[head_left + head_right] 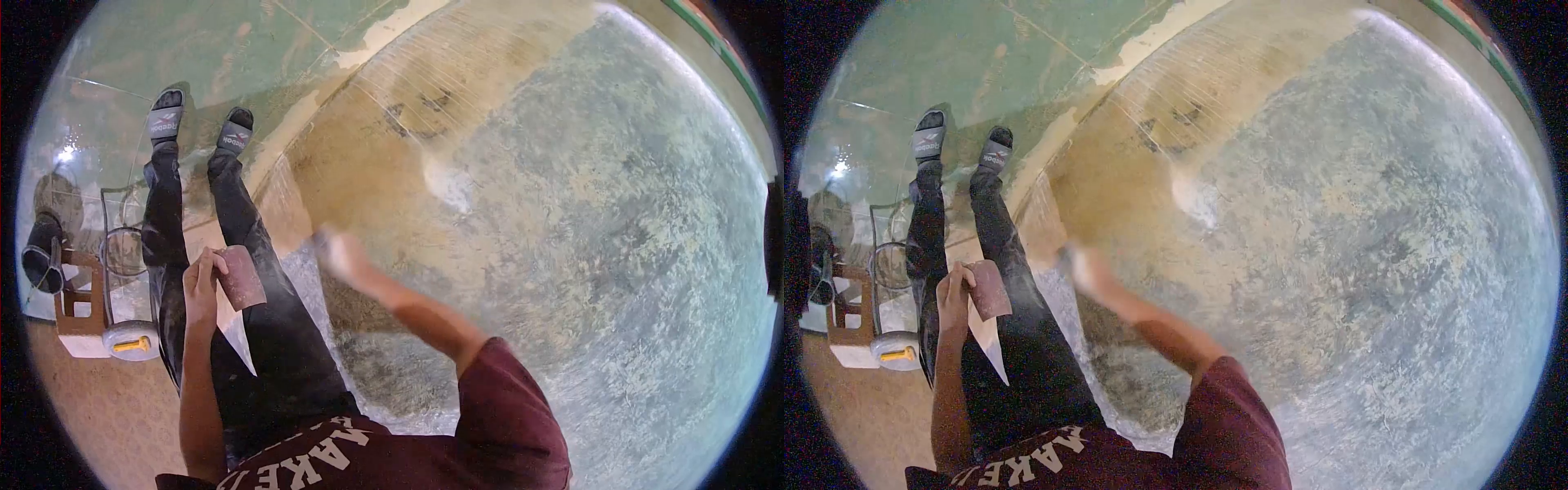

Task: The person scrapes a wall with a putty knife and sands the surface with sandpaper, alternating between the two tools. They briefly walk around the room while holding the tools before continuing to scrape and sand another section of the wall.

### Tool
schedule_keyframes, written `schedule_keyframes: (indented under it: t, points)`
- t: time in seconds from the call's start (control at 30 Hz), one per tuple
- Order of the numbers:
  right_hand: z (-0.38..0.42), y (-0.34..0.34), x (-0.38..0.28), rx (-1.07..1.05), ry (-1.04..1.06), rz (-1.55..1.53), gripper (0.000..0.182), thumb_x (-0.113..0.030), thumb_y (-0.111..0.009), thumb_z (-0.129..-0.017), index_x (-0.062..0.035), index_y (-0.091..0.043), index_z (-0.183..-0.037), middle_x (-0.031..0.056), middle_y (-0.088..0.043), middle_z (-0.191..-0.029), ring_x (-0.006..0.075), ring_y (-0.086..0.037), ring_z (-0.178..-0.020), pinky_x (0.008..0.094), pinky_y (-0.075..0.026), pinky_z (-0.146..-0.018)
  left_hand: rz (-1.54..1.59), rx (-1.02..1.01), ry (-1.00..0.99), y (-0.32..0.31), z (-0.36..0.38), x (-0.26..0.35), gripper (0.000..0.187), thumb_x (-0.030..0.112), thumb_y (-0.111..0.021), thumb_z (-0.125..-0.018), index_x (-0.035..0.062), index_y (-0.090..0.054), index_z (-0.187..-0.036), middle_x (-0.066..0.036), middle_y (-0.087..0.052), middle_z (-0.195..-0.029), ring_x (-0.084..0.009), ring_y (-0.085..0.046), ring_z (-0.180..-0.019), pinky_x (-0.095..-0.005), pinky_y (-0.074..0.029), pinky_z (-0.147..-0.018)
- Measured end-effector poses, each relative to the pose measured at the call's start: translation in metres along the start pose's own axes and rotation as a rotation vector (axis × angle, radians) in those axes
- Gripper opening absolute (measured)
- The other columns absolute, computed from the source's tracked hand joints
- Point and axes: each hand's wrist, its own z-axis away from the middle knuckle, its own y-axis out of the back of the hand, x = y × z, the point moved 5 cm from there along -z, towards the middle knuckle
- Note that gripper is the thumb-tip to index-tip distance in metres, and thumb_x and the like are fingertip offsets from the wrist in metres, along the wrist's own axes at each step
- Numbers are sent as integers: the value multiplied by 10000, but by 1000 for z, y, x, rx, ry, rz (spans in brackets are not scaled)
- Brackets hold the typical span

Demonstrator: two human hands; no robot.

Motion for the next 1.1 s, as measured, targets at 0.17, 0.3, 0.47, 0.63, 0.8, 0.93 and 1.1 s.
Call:
schedule_keyframes:
  t: [0.17,0.3,0.47,0.63,0.8,0.93,1.1]
  points:
    - [-66,155,-120,197,24,-186,315,-296,-674,-963,-23,-583,-833,141,-587,-686,200,-574,-636,358,-485,-604,-32,76,13,20,4,-5,459,364,-452,-1082,79,-527,-730,29,-467,-782,-81,-406,-737,-265,-312,-684]
    - [-100,315,-21,714,28,-316,201,-120,-645,-945,-36,-581,-774,43,-580,-685,174,-498,-606,355,-426,-553,-25,64,-27,12,1,-26,456,373,-457,-1079,83,-536,-735,43,-448,-767,-77,-395,-724,-269,-293,-662]
    - [2,25,51,251,-144,-128,134,-101,-630,-892,-1,-614,-981,130,-570,-707,214,-553,-679,394,-456,-605,60,-31,-39,-7,5,-11,449,314,-450,-1089,50,-542,-737,8,-515,-802,-93,-452,-775,-275,-359,-721]
    - [-16,89,-115,140,-106,-283,129,-134,-705,-915,-54,-608,-943,127,-585,-730,190,-599,-679,355,-486,-620,-8,76,-94,15,7,0,445,327,-454,-1087,62,-533,-738,29,-460,-776,-81,-405,-735,-269,-327,-685]
    - [-63,314,-119,971,168,-168,143,-93,-599,-980,-53,-597,-843,-6,-535,-624,66,-504,-552,276,-412,-495,-69,119,-103,31,2,-25,435,343,-450,-1086,89,-529,-742,59,-382,-736,-52,-326,-678,-260,-256,-617]
    - [-71,225,-2,811,241,187,79,-41,-599,-912,-25,-589,-835,68,-551,-620,202,-511,-556,380,-443,-550,-95,114,-28,25,8,-27,457,354,-455,-1082,75,-559,-736,54,-407,-720,-45,-324,-662,-252,-245,-591]
    - [-5,17,-60,-127,-46,-133,135,-111,-686,-904,-25,-616,-981,184,-649,-770,238,-661,-701,400,-512,-647,-75,89,-94,16,10,-9,463,365,-456,-1080,74,-551,-732,54,-400,-722,-68,-336,-683,-268,-268,-630]
